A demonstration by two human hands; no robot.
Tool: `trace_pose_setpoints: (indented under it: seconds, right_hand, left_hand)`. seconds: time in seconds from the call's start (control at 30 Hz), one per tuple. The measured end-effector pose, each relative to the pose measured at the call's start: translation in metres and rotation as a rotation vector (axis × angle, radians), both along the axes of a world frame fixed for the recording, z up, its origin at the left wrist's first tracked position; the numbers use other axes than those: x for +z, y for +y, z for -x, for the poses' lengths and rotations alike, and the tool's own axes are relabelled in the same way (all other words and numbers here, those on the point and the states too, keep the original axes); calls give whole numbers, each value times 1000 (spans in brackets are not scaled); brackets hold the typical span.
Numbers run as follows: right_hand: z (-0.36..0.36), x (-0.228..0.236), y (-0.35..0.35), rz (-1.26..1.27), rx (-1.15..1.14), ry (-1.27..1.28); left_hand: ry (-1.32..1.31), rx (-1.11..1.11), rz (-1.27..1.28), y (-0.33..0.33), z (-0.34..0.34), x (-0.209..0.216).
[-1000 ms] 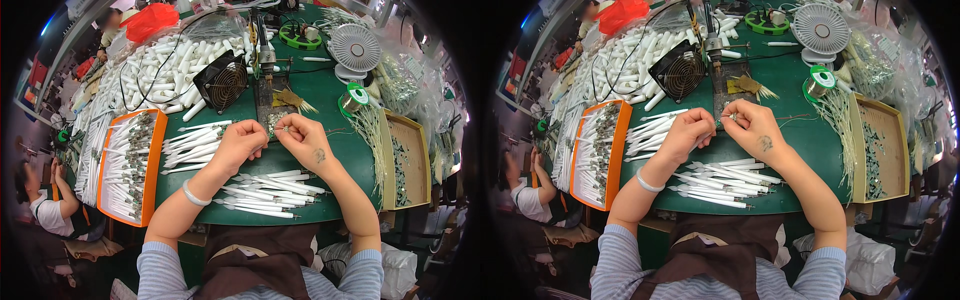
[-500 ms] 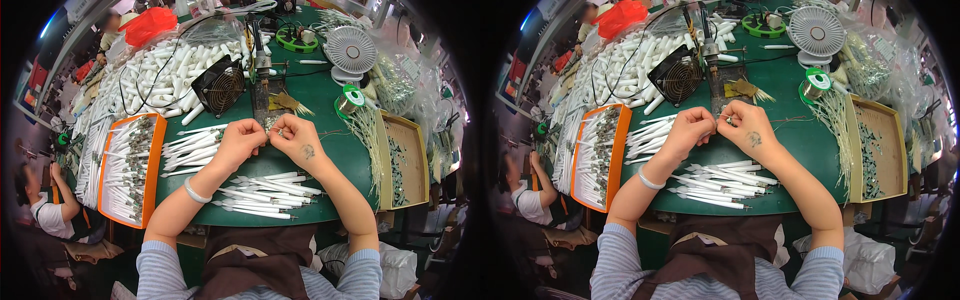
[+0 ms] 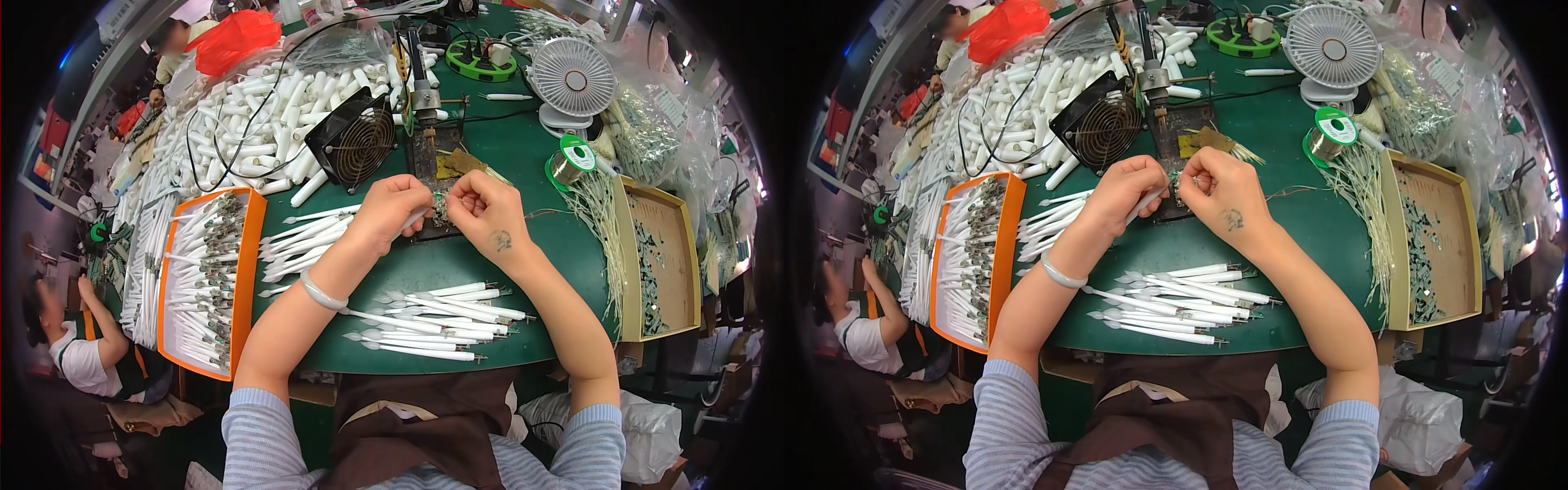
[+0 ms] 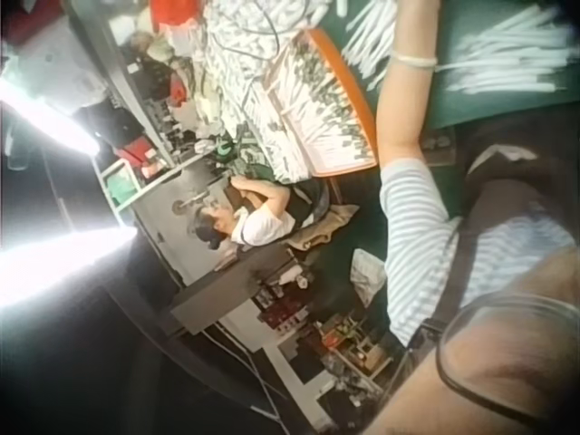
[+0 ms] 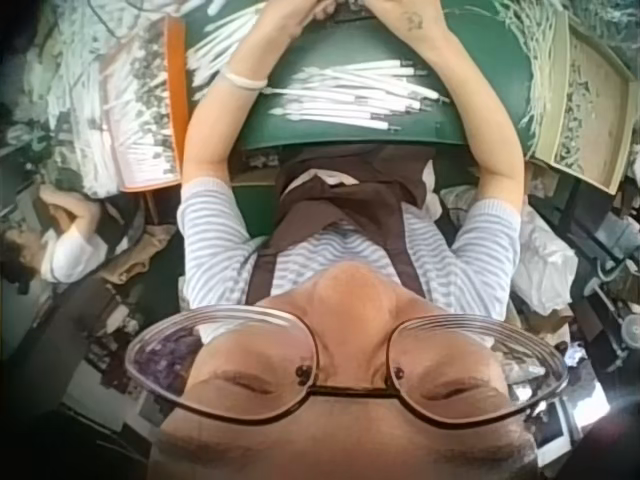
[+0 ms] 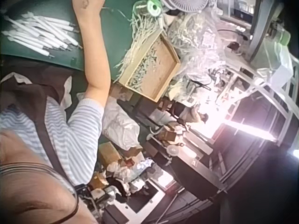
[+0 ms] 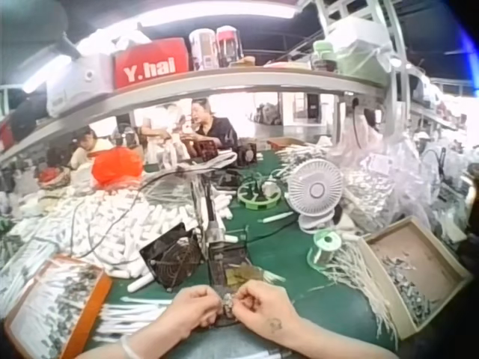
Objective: The person assembles electronic candle lights by hand, repeatedly fitting small circuit boards into the ends of plastic candle tubes and placing the assembled pieces into piles on the table.
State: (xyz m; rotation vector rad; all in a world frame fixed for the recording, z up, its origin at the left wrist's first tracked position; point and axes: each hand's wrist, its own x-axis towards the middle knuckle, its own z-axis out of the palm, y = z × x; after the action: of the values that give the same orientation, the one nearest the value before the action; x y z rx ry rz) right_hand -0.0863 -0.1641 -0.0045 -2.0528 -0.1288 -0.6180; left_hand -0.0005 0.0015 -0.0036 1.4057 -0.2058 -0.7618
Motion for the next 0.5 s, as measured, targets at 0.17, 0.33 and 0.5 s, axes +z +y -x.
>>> trace_pose_setpoints:
  seconds: [0.17,0.33,0.5]
  right_hand:
    - [-2,-1,0,19,-23,-23]
    - [-4,-2,0,7,-46,-39]
    - [-5,-3,1,-4,-56,-55]
  left_hand:
    - [52,19,39,-3,-5,-2]
    - [64,34,49,-7,-6,-1]
    - [6,59,57,-6,-5,4]
